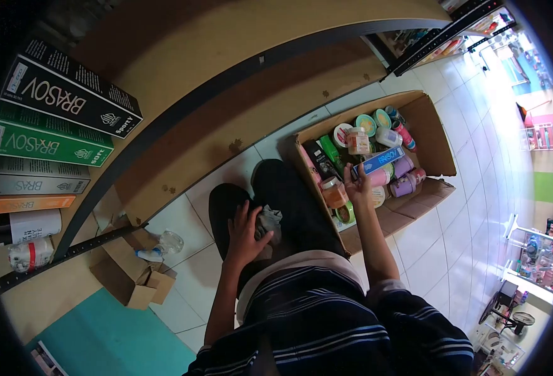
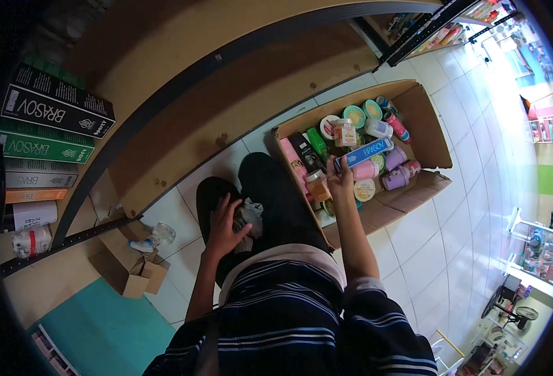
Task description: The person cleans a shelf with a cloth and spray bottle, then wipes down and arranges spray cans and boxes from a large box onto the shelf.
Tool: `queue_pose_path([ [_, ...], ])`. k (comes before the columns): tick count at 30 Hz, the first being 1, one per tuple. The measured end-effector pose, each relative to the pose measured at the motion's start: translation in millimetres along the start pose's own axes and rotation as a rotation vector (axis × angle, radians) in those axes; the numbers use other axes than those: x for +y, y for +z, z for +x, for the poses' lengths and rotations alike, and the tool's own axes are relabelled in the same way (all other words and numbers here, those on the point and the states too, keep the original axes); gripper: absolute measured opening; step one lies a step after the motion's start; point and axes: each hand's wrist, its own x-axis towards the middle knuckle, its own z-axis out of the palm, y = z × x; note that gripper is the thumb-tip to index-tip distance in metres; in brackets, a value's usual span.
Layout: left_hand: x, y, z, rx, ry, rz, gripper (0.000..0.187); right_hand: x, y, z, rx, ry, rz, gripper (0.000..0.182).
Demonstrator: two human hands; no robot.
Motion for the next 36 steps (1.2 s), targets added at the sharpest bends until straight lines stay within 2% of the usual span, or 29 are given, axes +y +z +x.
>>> queue_pose_path([
  [1, 4.8, -3.9, 2.7, -0.005, 0.004, 0.000, 0.059, 6.6, 9.5, -23.6, -0.114, -0.030, -0.024, 0.024],
  [3, 16.9, -11.3, 10.0, 0.070, 0.057, -0.076, 0.064, 16.5, 25.2, -64.3, -0.222, 0.206, 0.041, 0.020],
  [4, 22.9, -14.8, 14.7, 0.064, 0.062, -0.078, 0.064, 23.1, 19.3, -69.9, -0.296, 0.260, -0.096, 0.024],
  [6, 35.3, -20.2, 24.2, 0.033, 0.078, -0.582, 0.063, 44.0, 38.0, -114.9, -0.474, 0.320, -0.219, 0.028],
  [7, 41.8, -21.2, 28.1, 0.032, 0.079, -0.583, 0.063, 52.2, 44.8, -133.4, -0.571, 0.322, -0.388, 0.028],
  [9, 52.9, -21.4, 33.3, 0.018, 0.119, -0.915, 0.058, 75.0, 41.8, -152.5, -0.552, 0.507, -0.474, 0.030],
  [10, 54.6, -21.9, 33.4, 0.021, 0.115, -0.913, 0.058, 86.5, 40.6, -162.1, -0.553, 0.512, -0.474, 0.030],
  [12, 55.9, -23.3, 32.8, -0.008, 0.027, -1.118, 0.051, 102.9, 39.6, -175.0, -0.712, 0.520, -0.741, 0.032],
  [13, 54.0, -24.6, 29.3, -0.007, 0.027, -1.116, 0.051, 103.5, 40.1, -174.3, -0.713, 0.521, -0.739, 0.032],
  [15, 45.2, -30.4, 17.4, 0.205, 0.052, -1.126, 0.046, 104.4, 44.2, -169.2, -1.070, 0.462, -1.195, 0.042],
  [16, 42.7, -33.6, 11.0, 0.206, 0.051, -1.126, 0.046, 105.2, 44.6, -166.5, -1.070, 0.464, -1.195, 0.042],
  [18, 42.0, -42.0, -2.0, 0.362, -0.093, -1.226, 0.047, 110.1, 41.4, -158.7, -1.354, -0.131, -1.557, 0.063],
  [19, 44.7, -43.8, -5.6, 0.419, -0.129, -1.276, 0.048, 116.6, 29.3, -151.8, -1.357, -0.134, -1.557, 0.063],
  [21, 46.5, -49.5, -11.5, 0.410, -0.132, -1.367, 0.047, 134.4, -4.8, -139.3, -1.368, -0.744, -1.974, 0.069],
  [22, 46.8, -50.7, -13.1, 0.400, -0.137, -1.458, 0.047, 139.9, -8.5, -139.0, -1.371, -0.746, -1.974, 0.069],
  [25, 50.9, -49.1, -14.5, 0.390, -0.129, -1.307, 0.051, 154.0, -13.4, -130.7, -1.359, -0.828, -2.053, 0.060],
  [27, 58.4, -47.1, -11.6, 0.434, -0.135, -1.228, 0.056, 159.1, -5.8, -112.0, -1.327, -0.268, -2.228, 0.045],
  [28, 58.1, -48.0, -12.4, 0.432, -0.129, -1.227, 0.056, 154.8, -4.0, -101.9, -1.325, -0.276, -2.228, 0.045],
  [30, 55.6, -49.6, -14.3, 0.349, -0.137, -1.202, 0.058, 139.1, 1.7, -83.3, -1.204, 0.328, -1.485, 0.039],
  [31, 54.3, -48.0, -12.7, 0.352, -0.132, -1.204, 0.058, 133.3, 12.0, -88.6, -1.208, 0.324, -1.489, 0.039],
  [33, 50.8, -41.1, -11.2, 0.638, -0.157, -0.818, 0.060, 115.8, 51.7, -129.9, -0.821, 0.334, -0.954, 0.033],
  [35, 52.6, -37.2, -12.1, 0.621, -0.181, -0.801, 0.059, 106.8, 84.2, -187.9, -0.840, 0.083, -1.078, 0.034],
  [36, 54.6, -35.7, -11.4, 0.599, -0.203, -0.782, 0.058, 114.3, 80.6, -204.1, -0.975, -0.246, -1.157, 0.036],
])
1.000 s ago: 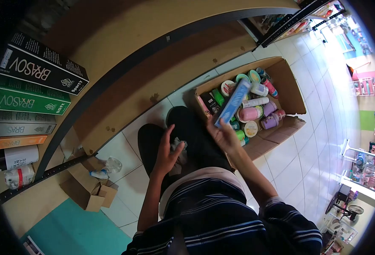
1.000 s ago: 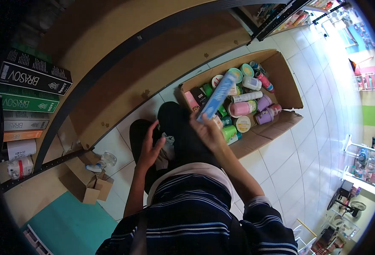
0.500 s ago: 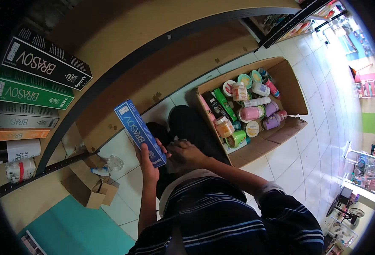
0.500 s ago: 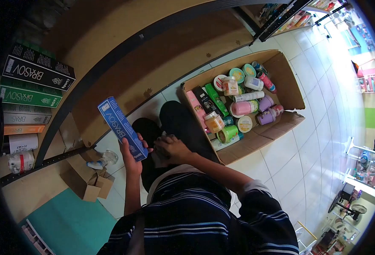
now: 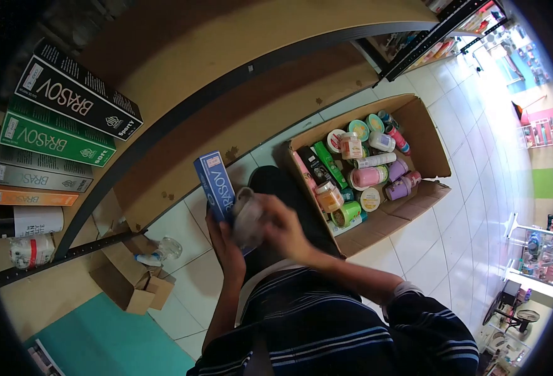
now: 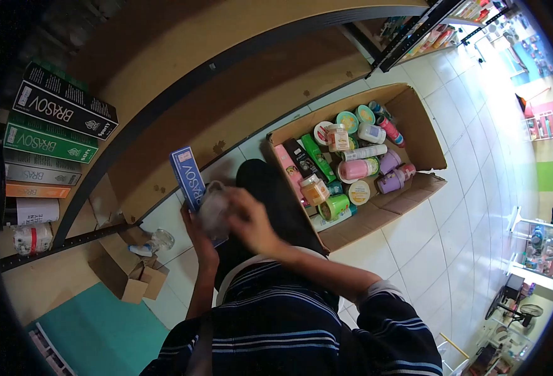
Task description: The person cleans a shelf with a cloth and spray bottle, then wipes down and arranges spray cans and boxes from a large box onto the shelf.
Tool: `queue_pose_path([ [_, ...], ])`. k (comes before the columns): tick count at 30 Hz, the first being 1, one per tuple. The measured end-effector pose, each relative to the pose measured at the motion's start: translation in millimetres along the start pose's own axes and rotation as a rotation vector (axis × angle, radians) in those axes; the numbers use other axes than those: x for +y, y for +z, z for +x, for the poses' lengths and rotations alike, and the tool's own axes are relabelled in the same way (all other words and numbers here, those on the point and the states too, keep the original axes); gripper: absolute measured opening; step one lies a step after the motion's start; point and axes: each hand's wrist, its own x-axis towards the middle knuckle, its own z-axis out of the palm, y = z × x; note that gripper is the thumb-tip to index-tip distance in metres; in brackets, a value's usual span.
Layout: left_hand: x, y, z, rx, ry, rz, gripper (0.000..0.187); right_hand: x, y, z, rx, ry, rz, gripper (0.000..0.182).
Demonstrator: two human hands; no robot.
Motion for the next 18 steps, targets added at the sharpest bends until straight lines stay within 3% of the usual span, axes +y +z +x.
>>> queue_pose_path([
  [1, 1.0, 3.1, 0.1, -0.005, 0.004, -0.002, 0.058, -10.2, 12.7, -8.5, 0.020, -0.114, -0.216, 0.034],
  [2, 2.8, 6.4, 1.7, -0.015, 0.025, -0.220, 0.060, -17.4, 20.2, -14.6, 0.041, -0.228, -0.431, 0.032],
  [4, 8.7, 12.2, 7.2, -0.030, 0.071, -0.658, 0.063, -18.8, 15.9, -22.6, -0.039, -0.286, -0.432, 0.032],
  [6, 22.0, 7.1, -0.4, -0.012, -0.013, -0.699, 0.065, -18.6, 15.7, -27.0, -0.131, -0.322, -0.425, 0.032],
  [8, 24.4, 4.9, -4.4, -0.143, 0.036, -0.791, 0.050, -19.3, 15.0, -18.6, -0.176, -0.433, -0.420, 0.030],
  [9, 21.5, 5.1, -6.1, -0.142, 0.041, -0.793, 0.050, -20.7, 17.6, -10.1, -0.179, -0.438, -0.422, 0.030],
  [11, 14.8, 4.9, -10.8, -0.091, 0.254, -0.117, 0.048, -22.9, 29.6, 6.5, -0.066, -0.334, -0.209, 0.028],
  [12, 15.4, 4.0, -11.3, -0.087, 0.260, -0.118, 0.048, -22.5, 33.8, 8.7, -0.070, -0.339, -0.208, 0.028],
  [15, 7.3, -4.4, -8.1, -0.108, 0.009, -0.605, 0.062, -21.3, 38.5, 4.4, -0.090, -0.243, -0.061, 0.029],
  [16, -3.4, -8.6, -8.5, -0.105, 0.015, -0.607, 0.062, -20.9, 36.5, -0.8, -0.095, -0.248, -0.061, 0.029],
  [18, -13.7, -19.8, -2.2, -0.232, -0.207, -0.726, 0.069, -18.5, 28.1, -4.6, -0.153, -0.260, -0.026, 0.032],
])
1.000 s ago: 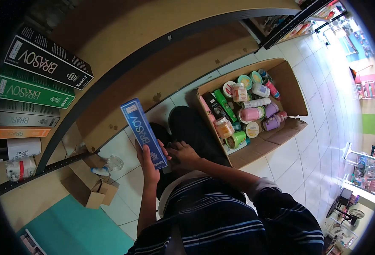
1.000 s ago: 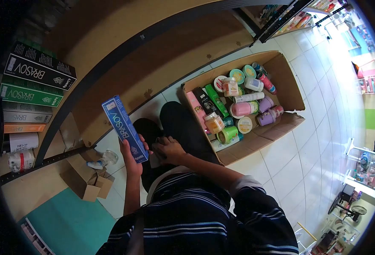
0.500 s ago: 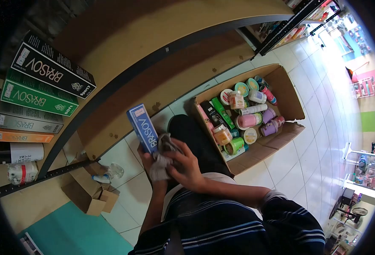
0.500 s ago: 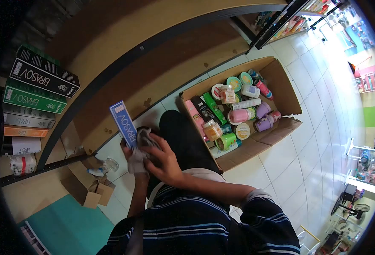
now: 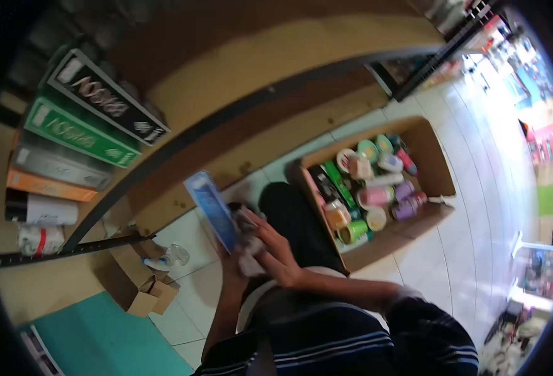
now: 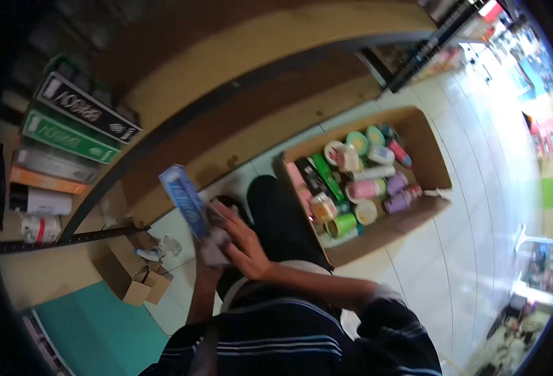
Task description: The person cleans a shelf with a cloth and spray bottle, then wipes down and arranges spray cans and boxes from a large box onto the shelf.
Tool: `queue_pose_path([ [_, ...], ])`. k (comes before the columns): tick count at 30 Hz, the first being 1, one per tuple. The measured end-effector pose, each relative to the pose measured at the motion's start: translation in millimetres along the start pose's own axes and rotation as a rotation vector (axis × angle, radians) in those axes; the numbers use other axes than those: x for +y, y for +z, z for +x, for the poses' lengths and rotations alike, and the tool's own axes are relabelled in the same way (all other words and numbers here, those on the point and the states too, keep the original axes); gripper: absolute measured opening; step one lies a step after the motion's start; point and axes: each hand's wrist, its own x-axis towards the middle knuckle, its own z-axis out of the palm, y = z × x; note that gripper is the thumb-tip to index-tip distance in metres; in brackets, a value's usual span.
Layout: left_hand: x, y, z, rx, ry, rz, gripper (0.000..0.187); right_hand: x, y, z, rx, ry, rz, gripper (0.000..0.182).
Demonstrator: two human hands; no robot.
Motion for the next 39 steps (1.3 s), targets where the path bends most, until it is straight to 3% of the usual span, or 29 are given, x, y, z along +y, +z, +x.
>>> queue_pose_path([
  [1, -20.8, -26.4, 2.6, -0.067, -0.021, -0.118, 0.075, 7.1, -12.0, -0.3, -0.129, -0.076, -0.249, 0.037],
  [3, -11.4, -17.5, -7.9, -0.013, -0.032, -0.001, 0.079, 0.6, -31.4, 2.6, -0.320, 0.067, -0.400, 0.039],
  [4, -1.5, -12.2, -11.3, -0.037, -0.106, 0.025, 0.082, 6.8, -37.6, 5.6, -0.292, 0.157, -0.145, 0.045],
  [5, 9.2, -6.5, -15.9, -0.062, -0.190, 0.046, 0.085, 8.6, -36.5, 3.6, -0.133, 0.413, 0.201, 0.045],
  [6, 24.8, -0.5, -19.7, -0.023, -0.132, 0.039, 0.085, 3.8, -35.9, 15.7, -0.056, 0.532, 0.453, 0.050],
  [8, 41.4, 15.8, -18.2, -0.267, -0.088, 0.368, 0.089, 11.4, -40.5, 21.1, -0.345, 0.355, 0.092, 0.050],
  [9, 38.2, 12.4, -13.5, -0.353, -0.069, 0.493, 0.090, 5.7, -39.1, 25.8, -0.356, 0.350, 0.089, 0.050],
  [11, 38.8, 13.8, -12.5, -0.381, -0.041, 0.485, 0.090, -14.7, -34.1, 34.2, -0.463, 0.592, 0.009, 0.045],
  [16, 44.9, 21.1, -5.6, -0.415, 0.052, 0.462, 0.091, -37.5, -36.0, 49.6, -0.371, 0.275, -0.031, 0.040],
  [18, 35.2, 14.0, -6.5, -0.434, -0.051, 0.302, 0.089, -58.3, -41.3, 65.1, -0.015, 0.306, 0.104, 0.041],
  [20, 26.4, 1.6, -4.8, -0.483, -0.116, 0.343, 0.087, -80.3, -51.8, 93.9, 0.128, 0.113, 0.038, 0.041],
  [22, 11.4, -12.9, -3.5, -0.535, -0.193, 0.384, 0.085, -108.1, -65.1, 136.1, 0.013, 0.045, -0.094, 0.041],
  [24, -7.2, -28.0, 2.3, -0.436, -0.261, 0.453, 0.078, -121.7, -63.5, 176.3, -0.044, -0.167, -0.237, 0.041],
  [30, -84.7, -79.0, 14.4, -0.308, -0.351, 0.256, 0.064, -127.3, -44.8, 250.9, -0.274, -0.189, -0.288, 0.045],
  [37, -85.0, -76.3, 23.0, -0.315, -0.371, 0.395, 0.061, -110.3, -39.0, 262.7, -0.424, -0.194, -0.291, 0.057],
  [39, -67.9, -65.8, 19.9, -0.317, -0.459, 0.325, 0.062, -97.1, -40.3, 261.2, -0.430, -0.209, -0.283, 0.060],
])
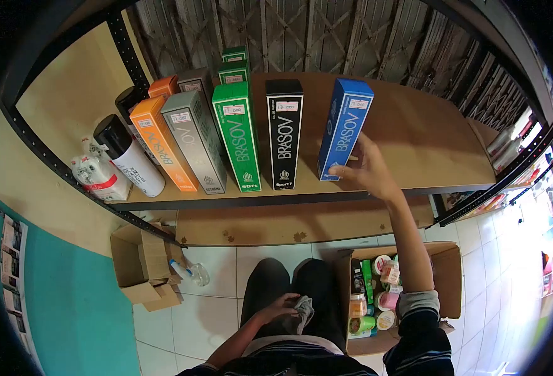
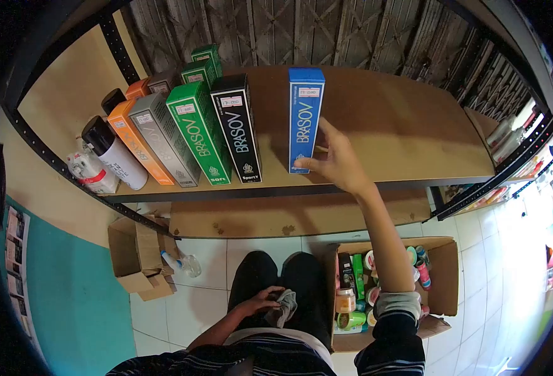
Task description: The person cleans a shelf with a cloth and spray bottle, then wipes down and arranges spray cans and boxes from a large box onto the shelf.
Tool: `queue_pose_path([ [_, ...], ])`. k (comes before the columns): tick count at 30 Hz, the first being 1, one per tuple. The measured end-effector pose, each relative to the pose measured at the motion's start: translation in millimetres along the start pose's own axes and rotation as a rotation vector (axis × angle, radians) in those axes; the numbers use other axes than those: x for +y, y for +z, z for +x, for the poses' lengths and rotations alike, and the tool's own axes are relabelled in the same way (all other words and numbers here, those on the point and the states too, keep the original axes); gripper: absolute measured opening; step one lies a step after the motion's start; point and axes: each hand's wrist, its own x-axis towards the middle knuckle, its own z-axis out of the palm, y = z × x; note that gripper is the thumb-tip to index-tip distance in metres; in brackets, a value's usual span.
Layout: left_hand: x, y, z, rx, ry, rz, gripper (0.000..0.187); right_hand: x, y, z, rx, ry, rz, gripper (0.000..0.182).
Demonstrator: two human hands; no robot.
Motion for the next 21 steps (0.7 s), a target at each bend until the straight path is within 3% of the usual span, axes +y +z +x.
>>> queue_pose_path([
  [3, -23.1, -11.3, 11.8, 0.015, 0.084, 0.075, 0.063, -1.8, 3.2, -2.8, 0.001, 0.098, 0.075, 0.060],
  [13, -7.2, 0.5, 3.9, 0.032, 0.026, 0.072, 0.060, 1.2, 13.2, -2.9, -0.039, 0.075, -0.024, 0.064],
  [15, -7.3, -1.1, 4.0, 0.044, -0.026, 0.008, 0.059, 3.7, 19.5, -17.7, 0.107, -0.081, -0.082, 0.070],
  [17, -19.5, -8.0, 10.4, 0.033, -0.010, 0.013, 0.059, -3.2, 18.4, -47.1, 0.215, -0.061, -0.198, 0.075],
  [19, -24.5, -10.3, 11.9, 0.031, 0.006, -0.001, 0.058, 3.9, 25.6, -87.2, 0.564, -0.072, -0.277, 0.079],
  [21, -12.3, -5.3, 7.8, 0.043, -0.025, -0.069, 0.057, 32.2, 43.3, -142.5, 0.770, 0.121, -0.365, 0.076],
])
